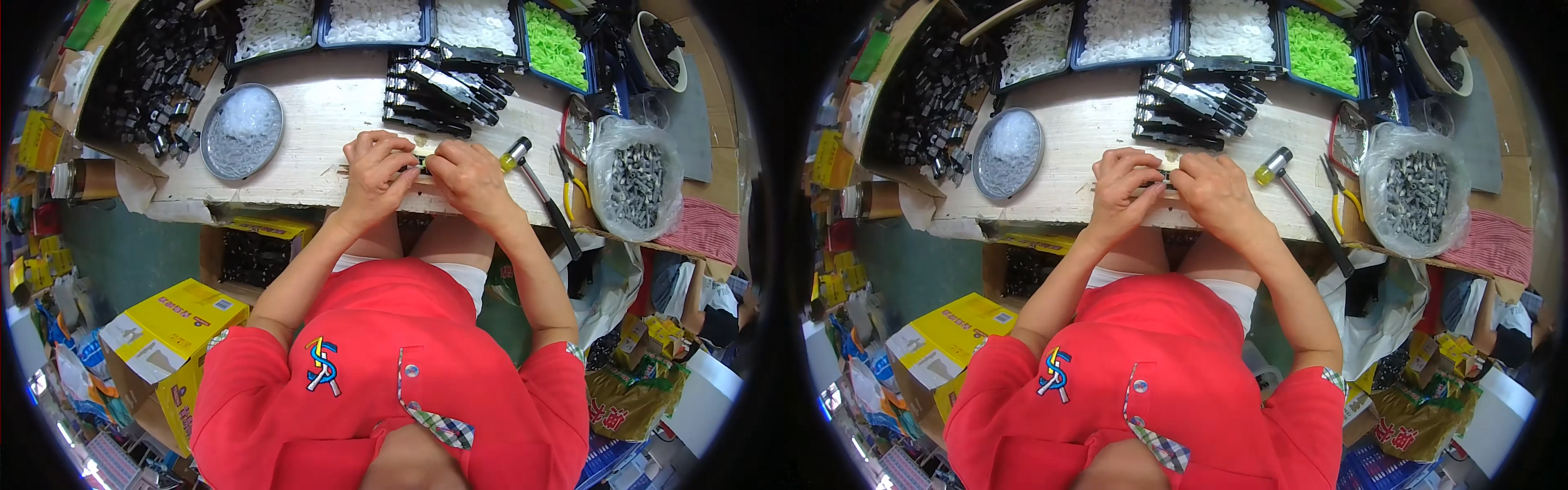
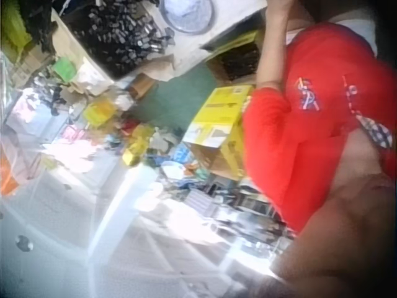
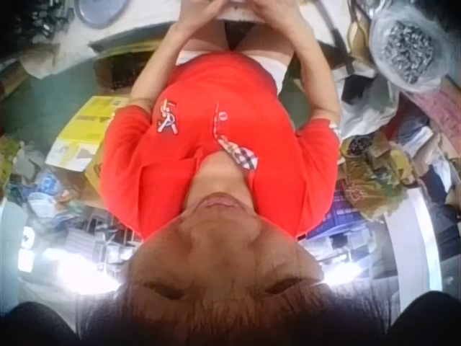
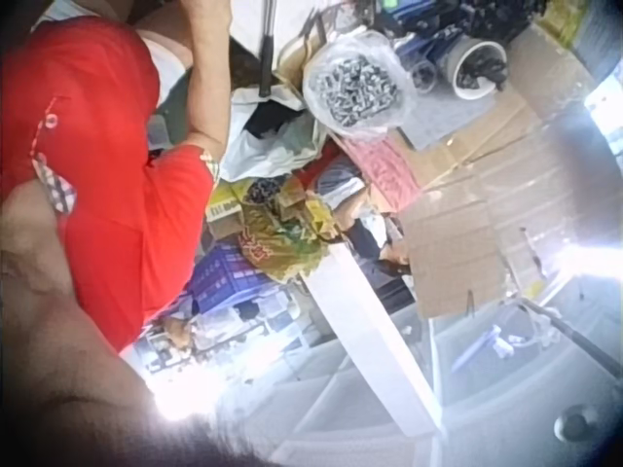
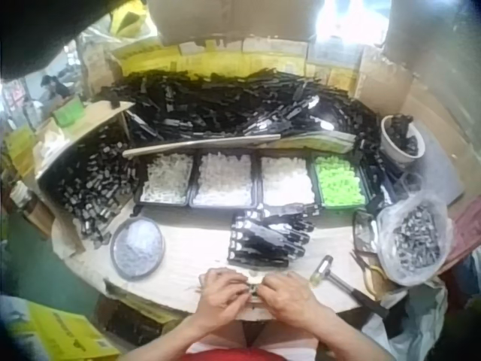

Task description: Assembling small plastic and metal components using hands and a small hammer at a workbench.

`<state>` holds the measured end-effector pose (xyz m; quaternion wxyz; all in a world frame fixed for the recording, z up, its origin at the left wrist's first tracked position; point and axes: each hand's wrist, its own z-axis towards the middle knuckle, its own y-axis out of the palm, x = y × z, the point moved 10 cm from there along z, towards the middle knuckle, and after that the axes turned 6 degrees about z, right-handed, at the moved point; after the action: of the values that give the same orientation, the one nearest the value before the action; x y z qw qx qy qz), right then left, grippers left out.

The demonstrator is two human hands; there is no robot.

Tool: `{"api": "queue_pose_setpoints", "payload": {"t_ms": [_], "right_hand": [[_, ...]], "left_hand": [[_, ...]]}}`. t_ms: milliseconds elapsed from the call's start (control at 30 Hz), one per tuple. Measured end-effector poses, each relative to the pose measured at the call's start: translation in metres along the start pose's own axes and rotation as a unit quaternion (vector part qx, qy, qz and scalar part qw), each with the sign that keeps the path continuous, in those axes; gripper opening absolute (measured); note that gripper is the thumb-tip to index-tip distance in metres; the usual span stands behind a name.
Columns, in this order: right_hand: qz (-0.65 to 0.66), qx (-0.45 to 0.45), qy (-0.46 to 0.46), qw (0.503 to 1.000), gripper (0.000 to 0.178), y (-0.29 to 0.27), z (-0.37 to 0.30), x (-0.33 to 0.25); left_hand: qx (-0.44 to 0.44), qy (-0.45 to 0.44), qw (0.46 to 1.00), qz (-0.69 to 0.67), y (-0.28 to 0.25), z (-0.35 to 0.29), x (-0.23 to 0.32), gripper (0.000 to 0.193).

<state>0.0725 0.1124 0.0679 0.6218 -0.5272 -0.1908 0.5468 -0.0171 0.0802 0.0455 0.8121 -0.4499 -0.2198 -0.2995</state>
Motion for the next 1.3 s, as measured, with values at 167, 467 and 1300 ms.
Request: {"api": "queue_pose_setpoints", "payload": {"t_ms": [167, 467, 1300], "right_hand": [[0.023, -0.081, -0.006, 0.996, 0.006, 0.011, 0.007, 0.000], [0.010, -0.131, 0.006, 0.991, 0.004, 0.017, 0.018, -0.004], [-0.171, 0.127, 0.277, 0.937, 0.013, -0.183, -0.115, 0.150]], "left_hand": [[-0.007, -0.006, 1.000, -0.007, 0.009, -0.001, -0.005, 0.007], [-0.004, 0.010, 1.000, -0.010, 0.011, -0.002, -0.005, 0.008], [-0.105, -0.121, 0.986, 0.050, 0.021, 0.013, -0.016, 0.020]]}}
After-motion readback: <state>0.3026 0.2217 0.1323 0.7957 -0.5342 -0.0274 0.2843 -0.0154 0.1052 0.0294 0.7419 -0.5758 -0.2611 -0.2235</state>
